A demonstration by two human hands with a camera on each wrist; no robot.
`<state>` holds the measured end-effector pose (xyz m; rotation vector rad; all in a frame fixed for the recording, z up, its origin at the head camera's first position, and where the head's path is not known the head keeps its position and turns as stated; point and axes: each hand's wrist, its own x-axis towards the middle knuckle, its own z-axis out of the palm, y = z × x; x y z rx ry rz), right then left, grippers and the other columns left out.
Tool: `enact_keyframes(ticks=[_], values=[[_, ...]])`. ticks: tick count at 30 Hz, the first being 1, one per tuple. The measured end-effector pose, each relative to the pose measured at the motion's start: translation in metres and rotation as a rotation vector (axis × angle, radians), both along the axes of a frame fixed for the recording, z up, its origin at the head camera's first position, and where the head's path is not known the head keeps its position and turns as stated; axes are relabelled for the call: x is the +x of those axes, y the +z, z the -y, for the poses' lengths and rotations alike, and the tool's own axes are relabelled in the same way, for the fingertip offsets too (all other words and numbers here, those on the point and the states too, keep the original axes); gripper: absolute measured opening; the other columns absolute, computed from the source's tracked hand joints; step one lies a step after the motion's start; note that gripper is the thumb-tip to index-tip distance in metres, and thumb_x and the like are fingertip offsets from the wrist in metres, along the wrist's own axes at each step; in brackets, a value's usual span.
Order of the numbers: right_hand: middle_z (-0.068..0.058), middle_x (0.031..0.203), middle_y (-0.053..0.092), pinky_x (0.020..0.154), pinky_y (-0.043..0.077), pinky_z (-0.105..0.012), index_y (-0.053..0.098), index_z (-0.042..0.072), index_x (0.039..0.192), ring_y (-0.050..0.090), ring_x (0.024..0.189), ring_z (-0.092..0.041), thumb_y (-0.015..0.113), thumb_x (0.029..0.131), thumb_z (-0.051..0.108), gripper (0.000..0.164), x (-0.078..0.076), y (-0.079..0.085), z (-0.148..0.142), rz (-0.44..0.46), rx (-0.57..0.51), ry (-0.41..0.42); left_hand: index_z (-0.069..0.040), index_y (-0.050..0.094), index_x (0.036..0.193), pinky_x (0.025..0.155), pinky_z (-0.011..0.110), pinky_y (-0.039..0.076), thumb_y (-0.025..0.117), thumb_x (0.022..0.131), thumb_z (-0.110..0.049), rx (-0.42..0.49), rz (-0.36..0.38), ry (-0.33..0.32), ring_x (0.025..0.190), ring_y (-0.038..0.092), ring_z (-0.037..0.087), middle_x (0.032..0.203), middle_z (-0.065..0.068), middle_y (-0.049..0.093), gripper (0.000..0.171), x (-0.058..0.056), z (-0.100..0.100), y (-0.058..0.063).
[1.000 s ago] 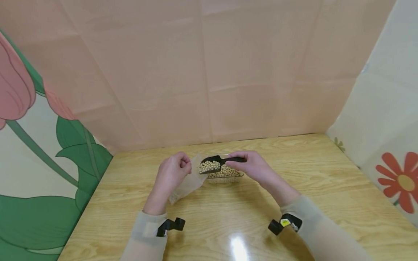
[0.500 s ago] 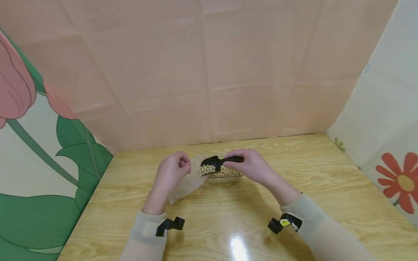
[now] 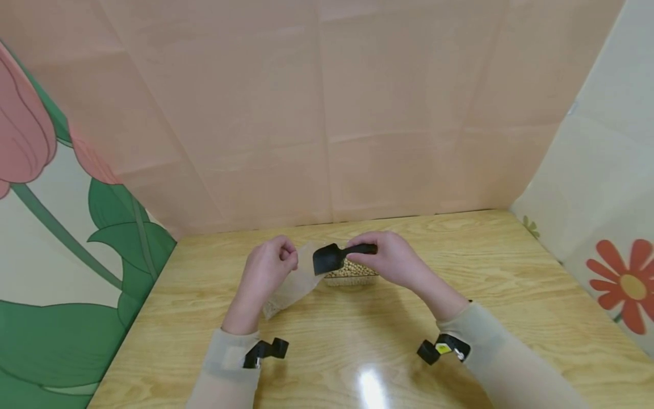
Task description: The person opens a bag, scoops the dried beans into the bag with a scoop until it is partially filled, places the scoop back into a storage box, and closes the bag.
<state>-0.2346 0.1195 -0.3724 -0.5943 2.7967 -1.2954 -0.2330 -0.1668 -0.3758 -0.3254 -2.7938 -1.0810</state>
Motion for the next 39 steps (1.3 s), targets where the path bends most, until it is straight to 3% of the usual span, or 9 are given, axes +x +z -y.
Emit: enact_keyframes(ticks=[6,14,20,34,39], values=[[-0.003,0.099,0.072,0.06,0.047,-0.035,0.082,0.02,0.128,0.054,0.063,-0.017,0.082,0.103,0.034,0.028,0.0,0.0,-0.001,0.032,-0.029,-0.009,-0.011,0.073,0.097,0.06,0.035,0.048,0.071,0.104,-0.008,-0.006,-0.009,-0.006,0.067,0.062,0.017,0.08,-0.004,0.071,0.007,-0.002,0.0,-0.001],[-0.007,0.124,0.076,0.067,0.05,-0.038,0.082,0.018,0.128,0.059,0.074,-0.02,0.084,0.101,0.037,0.033,0.001,-0.003,-0.008,0.038,-0.096,-0.026,-0.01,0.072,0.099,0.059,0.035,0.048,0.071,0.105,-0.009,-0.017,-0.005,-0.015,0.066,0.062,0.016,0.079,-0.005,0.071,0.006,-0.004,0.0,-0.002],[-0.007,0.134,0.076,0.073,0.05,-0.037,0.083,0.019,0.128,0.063,0.09,-0.023,0.083,0.101,0.038,0.033,0.002,-0.006,-0.02,0.05,-0.139,-0.072,-0.008,0.075,0.108,0.061,0.035,0.05,0.071,0.106,-0.012,-0.026,0.012,-0.013,0.067,0.063,0.016,0.079,-0.006,0.072,0.006,-0.005,0.0,-0.001],[-0.008,0.133,0.076,0.083,0.055,-0.04,0.081,0.019,0.131,0.068,0.105,-0.026,0.08,0.102,0.044,0.038,-0.004,-0.01,-0.055,0.045,-0.115,-0.167,-0.007,0.076,0.111,0.06,0.035,0.047,0.07,0.106,-0.009,-0.017,0.027,-0.006,0.064,0.059,0.017,0.08,-0.005,0.072,0.009,-0.005,0.0,-0.003],[-0.01,0.135,0.074,0.079,0.052,-0.041,0.08,0.019,0.133,0.064,0.099,-0.028,0.079,0.103,0.048,0.042,-0.007,-0.012,-0.064,0.062,-0.093,-0.179,-0.006,0.076,0.113,0.059,0.035,0.046,0.069,0.107,-0.01,-0.024,0.031,-0.005,0.062,0.057,0.017,0.081,-0.004,0.071,0.01,-0.005,0.0,-0.003]])
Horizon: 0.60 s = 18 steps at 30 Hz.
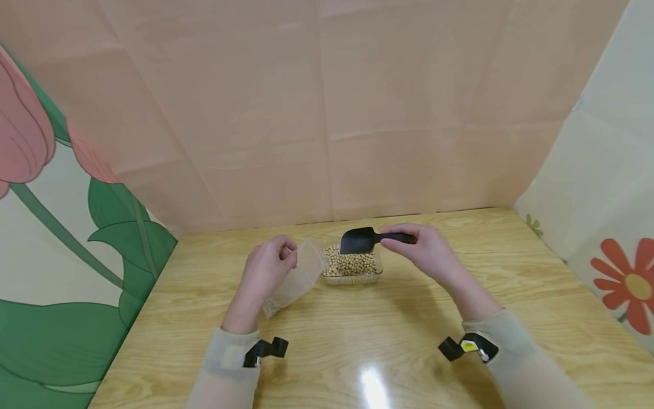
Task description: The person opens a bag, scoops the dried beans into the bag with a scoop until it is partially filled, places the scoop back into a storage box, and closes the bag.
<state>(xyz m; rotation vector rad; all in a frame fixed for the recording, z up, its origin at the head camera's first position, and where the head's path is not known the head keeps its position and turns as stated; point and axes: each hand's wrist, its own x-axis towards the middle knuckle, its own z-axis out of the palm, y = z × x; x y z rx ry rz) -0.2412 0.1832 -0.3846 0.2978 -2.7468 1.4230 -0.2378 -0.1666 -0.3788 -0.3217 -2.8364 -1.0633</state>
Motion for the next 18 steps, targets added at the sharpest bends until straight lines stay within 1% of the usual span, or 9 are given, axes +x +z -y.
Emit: enact_keyframes(ticks=[3,9,14,18], values=[[-0.011,0.134,0.074,0.077,0.05,-0.041,0.08,0.019,0.133,0.062,0.097,-0.028,0.078,0.103,0.05,0.043,-0.002,-0.001,-0.004,0.007,0.008,-0.001,-0.006,0.076,0.113,0.059,0.035,0.046,0.068,0.107,-0.009,0.0,-0.001,0.002,0.062,0.057,0.018,0.081,-0.004,0.071,0.01,0.0,0.0,0.0],[-0.012,0.134,0.074,0.077,0.05,-0.041,0.08,0.017,0.132,0.062,0.096,-0.028,0.078,0.104,0.046,0.041,-0.005,-0.002,-0.01,-0.003,0.027,0.017,-0.006,0.076,0.113,0.059,0.035,0.046,0.068,0.107,-0.009,-0.006,-0.012,-0.005,0.062,0.057,0.017,0.081,-0.004,0.071,0.01,0.001,-0.001,0.0],[-0.013,0.134,0.075,0.076,0.05,-0.041,0.08,0.017,0.133,0.062,0.094,-0.027,0.077,0.105,0.044,0.039,-0.008,-0.001,-0.015,-0.007,0.064,0.022,-0.006,0.076,0.112,0.059,0.035,0.046,0.068,0.107,-0.008,-0.003,-0.02,-0.014,0.061,0.057,0.017,0.08,-0.004,0.07,0.01,0.001,-0.001,0.0],[-0.014,0.128,0.075,0.074,0.049,-0.04,0.08,0.015,0.132,0.061,0.089,-0.026,0.078,0.105,0.041,0.038,-0.012,0.001,-0.019,-0.034,0.112,0.018,-0.005,0.076,0.112,0.059,0.034,0.046,0.068,0.106,-0.008,-0.006,-0.03,-0.026,0.061,0.057,0.016,0.079,-0.004,0.07,0.01,0.001,-0.001,-0.001]])
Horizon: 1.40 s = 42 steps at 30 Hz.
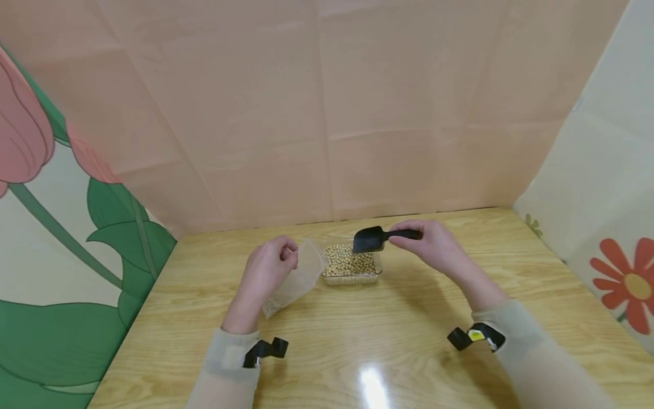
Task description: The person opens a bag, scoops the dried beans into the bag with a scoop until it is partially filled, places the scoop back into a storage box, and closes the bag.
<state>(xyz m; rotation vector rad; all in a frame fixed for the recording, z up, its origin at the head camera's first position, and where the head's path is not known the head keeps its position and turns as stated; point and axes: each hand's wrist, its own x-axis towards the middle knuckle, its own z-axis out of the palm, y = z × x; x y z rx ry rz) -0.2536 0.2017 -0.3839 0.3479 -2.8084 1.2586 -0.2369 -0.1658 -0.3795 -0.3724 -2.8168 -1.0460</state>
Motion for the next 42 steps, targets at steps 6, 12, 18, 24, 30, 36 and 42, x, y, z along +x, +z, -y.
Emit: enact_keyframes(ticks=[6,12,18,24,30,36,42], values=[[-0.016,0.123,0.075,0.069,0.048,-0.039,0.08,0.013,0.133,0.059,0.08,-0.024,0.079,0.104,0.04,0.039,-0.006,0.002,-0.006,-0.007,0.059,0.003,-0.004,0.076,0.112,0.061,0.035,0.048,0.069,0.106,-0.007,-0.006,-0.004,-0.008,0.063,0.059,0.016,0.08,-0.004,0.071,0.01,-0.001,0.001,0.0],[-0.012,0.115,0.077,0.071,0.049,-0.04,0.08,0.012,0.132,0.06,0.078,-0.022,0.079,0.104,0.039,0.038,-0.008,0.004,-0.009,-0.042,0.117,0.014,-0.005,0.076,0.112,0.062,0.035,0.049,0.069,0.106,-0.008,-0.007,0.001,-0.004,0.064,0.06,0.016,0.08,-0.004,0.07,0.009,-0.001,0.0,0.0],[-0.007,0.111,0.078,0.07,0.046,-0.041,0.083,0.015,0.125,0.059,0.076,-0.021,0.081,0.103,0.036,0.03,-0.011,0.008,-0.008,-0.095,0.186,0.027,-0.005,0.076,0.112,0.063,0.035,0.05,0.069,0.106,-0.008,-0.01,0.001,-0.005,0.065,0.061,0.016,0.08,-0.004,0.071,0.009,-0.002,-0.001,0.001],[-0.003,0.106,0.079,0.071,0.046,-0.041,0.084,0.016,0.119,0.06,0.074,-0.019,0.082,0.102,0.032,0.023,-0.016,0.014,-0.003,-0.133,0.301,0.039,-0.005,0.076,0.11,0.063,0.035,0.049,0.069,0.106,-0.007,-0.009,-0.013,-0.009,0.065,0.061,0.015,0.079,-0.004,0.071,0.008,-0.002,0.0,0.001],[-0.002,0.1,0.079,0.069,0.046,-0.04,0.085,0.016,0.113,0.06,0.071,-0.018,0.082,0.101,0.029,0.018,-0.02,0.016,0.006,-0.144,0.355,0.052,-0.005,0.076,0.109,0.062,0.034,0.049,0.069,0.106,-0.006,-0.008,-0.021,-0.011,0.064,0.059,0.015,0.078,-0.004,0.07,0.008,-0.002,0.001,0.001],[-0.003,0.102,0.08,0.07,0.049,-0.042,0.084,0.015,0.115,0.063,0.073,-0.018,0.081,0.102,0.029,0.019,-0.025,0.011,0.014,-0.125,0.357,0.046,-0.006,0.075,0.111,0.063,0.036,0.049,0.07,0.107,-0.009,-0.008,0.0,-0.001,0.065,0.06,0.016,0.078,-0.005,0.07,0.008,0.0,0.001,0.002],[-0.003,0.107,0.081,0.079,0.054,-0.048,0.084,0.015,0.117,0.068,0.082,-0.019,0.08,0.103,0.029,0.021,-0.027,0.002,0.018,-0.091,0.321,0.062,-0.005,0.076,0.11,0.062,0.035,0.048,0.07,0.106,-0.009,-0.005,0.01,0.001,0.064,0.058,0.017,0.077,-0.005,0.069,0.007,0.001,0.001,0.002]])
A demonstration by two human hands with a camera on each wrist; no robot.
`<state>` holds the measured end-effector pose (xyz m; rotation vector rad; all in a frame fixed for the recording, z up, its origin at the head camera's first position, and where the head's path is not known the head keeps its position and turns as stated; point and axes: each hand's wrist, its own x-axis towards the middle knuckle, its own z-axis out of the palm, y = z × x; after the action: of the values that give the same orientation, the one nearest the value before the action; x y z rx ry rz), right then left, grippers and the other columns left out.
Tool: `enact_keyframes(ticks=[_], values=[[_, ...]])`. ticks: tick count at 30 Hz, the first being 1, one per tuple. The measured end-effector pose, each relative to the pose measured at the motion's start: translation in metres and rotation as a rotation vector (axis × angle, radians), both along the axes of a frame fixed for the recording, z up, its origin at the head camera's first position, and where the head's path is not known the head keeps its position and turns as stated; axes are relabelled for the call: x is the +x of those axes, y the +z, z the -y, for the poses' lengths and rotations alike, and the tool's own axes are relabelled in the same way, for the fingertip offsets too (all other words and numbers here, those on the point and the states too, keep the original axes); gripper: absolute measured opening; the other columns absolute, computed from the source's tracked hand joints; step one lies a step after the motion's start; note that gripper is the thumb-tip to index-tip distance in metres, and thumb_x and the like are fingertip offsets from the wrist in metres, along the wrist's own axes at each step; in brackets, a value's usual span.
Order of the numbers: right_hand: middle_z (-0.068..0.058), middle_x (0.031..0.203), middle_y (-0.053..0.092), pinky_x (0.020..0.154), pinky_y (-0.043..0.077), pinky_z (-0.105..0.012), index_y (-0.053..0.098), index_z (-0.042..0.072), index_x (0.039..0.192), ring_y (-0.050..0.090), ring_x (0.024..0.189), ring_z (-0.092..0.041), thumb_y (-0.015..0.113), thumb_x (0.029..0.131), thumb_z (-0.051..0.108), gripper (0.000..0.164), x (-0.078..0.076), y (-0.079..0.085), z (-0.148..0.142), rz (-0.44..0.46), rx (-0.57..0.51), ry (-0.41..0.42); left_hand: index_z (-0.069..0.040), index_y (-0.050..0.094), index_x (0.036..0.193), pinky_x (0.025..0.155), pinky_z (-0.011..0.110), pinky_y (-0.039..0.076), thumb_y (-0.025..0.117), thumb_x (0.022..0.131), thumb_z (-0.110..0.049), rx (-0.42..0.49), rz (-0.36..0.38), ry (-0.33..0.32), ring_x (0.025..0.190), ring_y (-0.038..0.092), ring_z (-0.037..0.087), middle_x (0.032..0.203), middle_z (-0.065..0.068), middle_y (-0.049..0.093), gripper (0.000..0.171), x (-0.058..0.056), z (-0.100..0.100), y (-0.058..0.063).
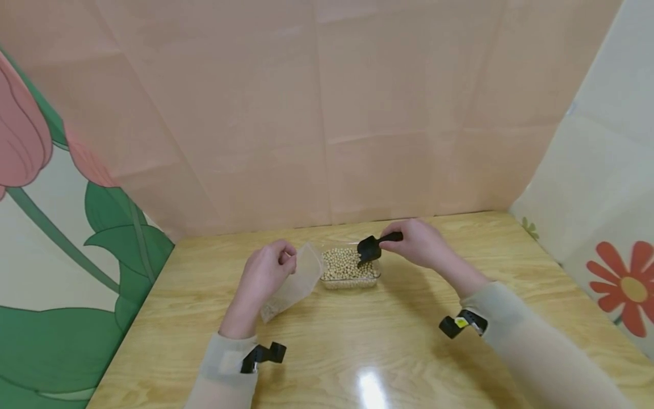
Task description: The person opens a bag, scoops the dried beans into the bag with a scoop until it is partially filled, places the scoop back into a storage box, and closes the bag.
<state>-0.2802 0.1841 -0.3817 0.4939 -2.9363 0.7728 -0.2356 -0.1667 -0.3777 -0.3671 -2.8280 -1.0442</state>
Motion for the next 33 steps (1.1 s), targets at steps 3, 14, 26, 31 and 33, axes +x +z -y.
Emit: enact_keyframes(ticks=[3,14,26,31,33], values=[[-0.003,0.109,0.081,0.083,0.056,-0.05,0.084,0.015,0.117,0.071,0.088,-0.019,0.079,0.103,0.03,0.021,0.0,-0.005,0.001,0.024,-0.029,0.011,-0.005,0.076,0.11,0.061,0.035,0.047,0.07,0.106,-0.008,0.002,-0.004,-0.001,0.063,0.057,0.017,0.077,-0.004,0.069,0.007,0.0,-0.001,-0.001],[-0.009,0.119,0.08,0.087,0.056,-0.046,0.083,0.01,0.122,0.072,0.099,-0.022,0.078,0.105,0.028,0.025,-0.006,-0.028,0.004,0.152,-0.183,0.009,-0.004,0.076,0.11,0.059,0.034,0.047,0.069,0.106,-0.007,-0.005,-0.017,-0.006,0.062,0.057,0.016,0.077,-0.004,0.069,0.009,0.002,0.001,-0.002],[-0.014,0.131,0.075,0.098,0.057,-0.053,0.078,0.008,0.134,0.07,0.113,-0.031,0.079,0.105,0.031,0.037,-0.01,-0.056,0.003,0.289,-0.446,-0.042,-0.005,0.076,0.11,0.06,0.035,0.046,0.069,0.106,-0.008,-0.002,-0.025,-0.008,0.061,0.056,0.017,0.078,-0.005,0.07,0.008,-0.002,0.002,0.0],[-0.012,0.128,0.076,0.096,0.057,-0.054,0.077,0.008,0.135,0.07,0.111,-0.034,0.079,0.105,0.032,0.039,-0.008,-0.063,0.005,0.325,-0.499,-0.058,-0.004,0.077,0.112,0.06,0.036,0.046,0.068,0.107,-0.008,-0.002,-0.021,-0.008,0.06,0.055,0.017,0.078,-0.005,0.07,0.011,-0.001,0.002,0.0],[-0.012,0.127,0.077,0.095,0.058,-0.052,0.078,0.008,0.135,0.071,0.11,-0.032,0.079,0.105,0.031,0.038,-0.008,-0.066,0.006,0.32,-0.503,-0.054,-0.004,0.077,0.112,0.06,0.035,0.047,0.069,0.107,-0.009,-0.005,-0.021,-0.007,0.06,0.056,0.017,0.078,-0.005,0.07,0.01,-0.001,0.002,0.0]])
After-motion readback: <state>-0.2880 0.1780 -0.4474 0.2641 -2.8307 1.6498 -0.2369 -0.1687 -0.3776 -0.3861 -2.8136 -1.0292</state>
